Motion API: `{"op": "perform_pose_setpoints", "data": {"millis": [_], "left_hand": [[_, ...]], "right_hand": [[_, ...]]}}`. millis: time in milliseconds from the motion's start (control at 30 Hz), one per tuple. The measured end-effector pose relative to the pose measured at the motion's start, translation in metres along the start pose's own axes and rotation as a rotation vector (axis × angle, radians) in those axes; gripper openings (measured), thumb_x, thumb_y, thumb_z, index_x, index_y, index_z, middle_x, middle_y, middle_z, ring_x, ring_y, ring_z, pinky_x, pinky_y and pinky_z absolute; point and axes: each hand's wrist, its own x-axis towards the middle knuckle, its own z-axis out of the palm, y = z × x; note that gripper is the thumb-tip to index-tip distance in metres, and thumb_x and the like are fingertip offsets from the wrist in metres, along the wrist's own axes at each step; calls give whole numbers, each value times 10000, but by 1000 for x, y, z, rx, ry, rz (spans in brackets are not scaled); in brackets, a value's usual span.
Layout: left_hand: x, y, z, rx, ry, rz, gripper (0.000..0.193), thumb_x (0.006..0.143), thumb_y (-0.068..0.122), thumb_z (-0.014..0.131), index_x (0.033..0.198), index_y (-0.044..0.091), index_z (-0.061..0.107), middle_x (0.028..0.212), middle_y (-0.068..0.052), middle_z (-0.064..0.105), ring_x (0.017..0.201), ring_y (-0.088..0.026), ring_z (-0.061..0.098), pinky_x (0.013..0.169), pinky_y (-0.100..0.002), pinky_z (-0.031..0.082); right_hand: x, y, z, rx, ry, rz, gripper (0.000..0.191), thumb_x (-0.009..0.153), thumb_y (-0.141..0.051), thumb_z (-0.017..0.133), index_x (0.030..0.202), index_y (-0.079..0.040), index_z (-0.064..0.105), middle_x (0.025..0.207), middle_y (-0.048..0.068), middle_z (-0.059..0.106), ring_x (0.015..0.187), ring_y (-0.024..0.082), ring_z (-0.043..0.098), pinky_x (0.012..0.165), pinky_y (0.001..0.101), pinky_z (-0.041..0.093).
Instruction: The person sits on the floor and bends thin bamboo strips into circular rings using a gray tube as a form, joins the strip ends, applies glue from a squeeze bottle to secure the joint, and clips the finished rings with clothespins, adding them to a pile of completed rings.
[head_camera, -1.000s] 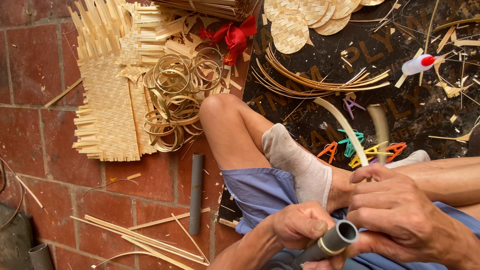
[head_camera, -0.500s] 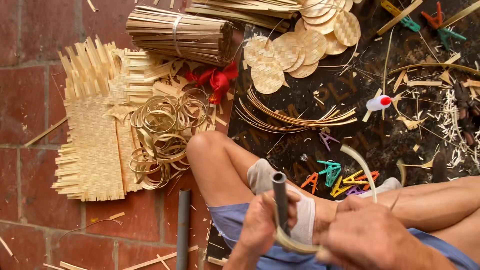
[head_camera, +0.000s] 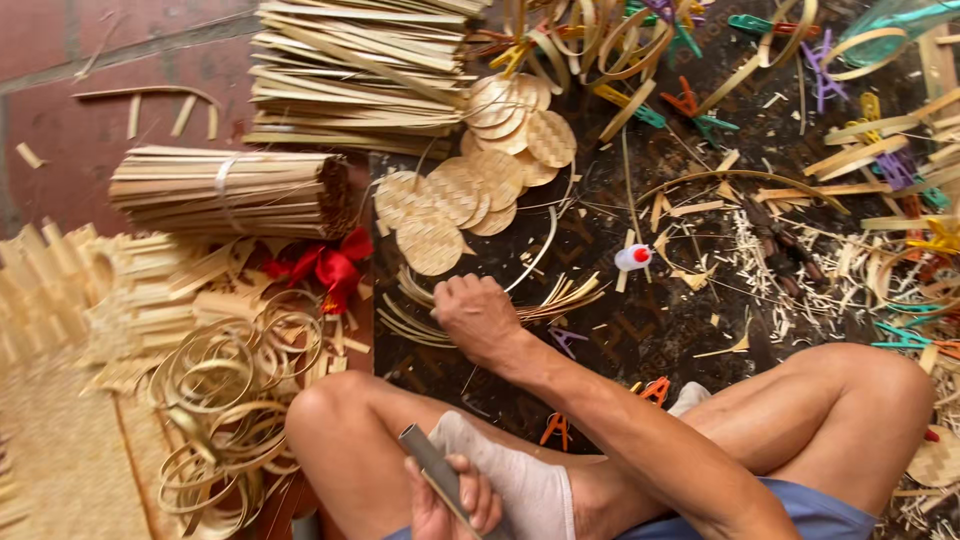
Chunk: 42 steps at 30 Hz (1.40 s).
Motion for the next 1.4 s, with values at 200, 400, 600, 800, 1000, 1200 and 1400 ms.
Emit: {"op": "perform_pose_setpoints", "data": {"millis": [200,400,600,800,1000,1200,1400], "left_hand": [[3,-6,-8,31,-48,48,803,1093,691,240,1362,15,583,863,-82,613,647,-203,519,593,-375,439],[-9,-2,-5,152,111,-79,769,1018,636,246,1461,50,472,888,-94,609,690,-227,557,647,-391,475],[-12,-4,3,282,245,-54,601,1004,468,431,1434,48,450,946,-154,640,757,-250,614,673,-424,513],[3,3,41,475,418,57,476,1014,312,545,1366,-7,510,911,-141,672,707,-215,641,626,-340,534],[16,-12,94,719,382,56,424,1085,272,573,1370,-42,549,980,-40,643,822,-98,588,746,-231,494],[11,-22,121,907,233,54,547,1081,317,593,1500,-18,488,1047,-11,646,861,-53,561,797,-205,494],[1,-27,136,991,182,37,591,1077,335,620,1524,-26,483,1068,-11,651,875,-46,565,801,-205,503]], "right_hand": [[-8,96,-51,30,281,-157,185,817,23,601,963,-70,664,769,97,645,656,254,618,596,404,493],[-48,240,-69,-387,-219,24,209,869,-92,689,1068,-117,750,969,101,738,899,268,708,758,383,591],[-62,264,-58,-514,-274,-131,152,885,-101,681,1033,-122,708,1024,70,718,941,250,719,802,363,591],[-88,214,-90,-191,123,-381,378,816,9,707,1183,-69,757,859,110,688,733,248,664,606,377,535],[-152,93,-115,347,74,9,275,823,-51,796,1086,-9,730,840,98,689,642,176,623,530,301,478],[-195,47,-100,544,-31,58,259,806,-51,787,1056,-6,735,807,77,697,637,142,632,521,274,494],[-208,30,-91,458,-14,-74,327,785,-65,789,1105,-28,729,836,91,688,653,173,671,564,304,516]]}}
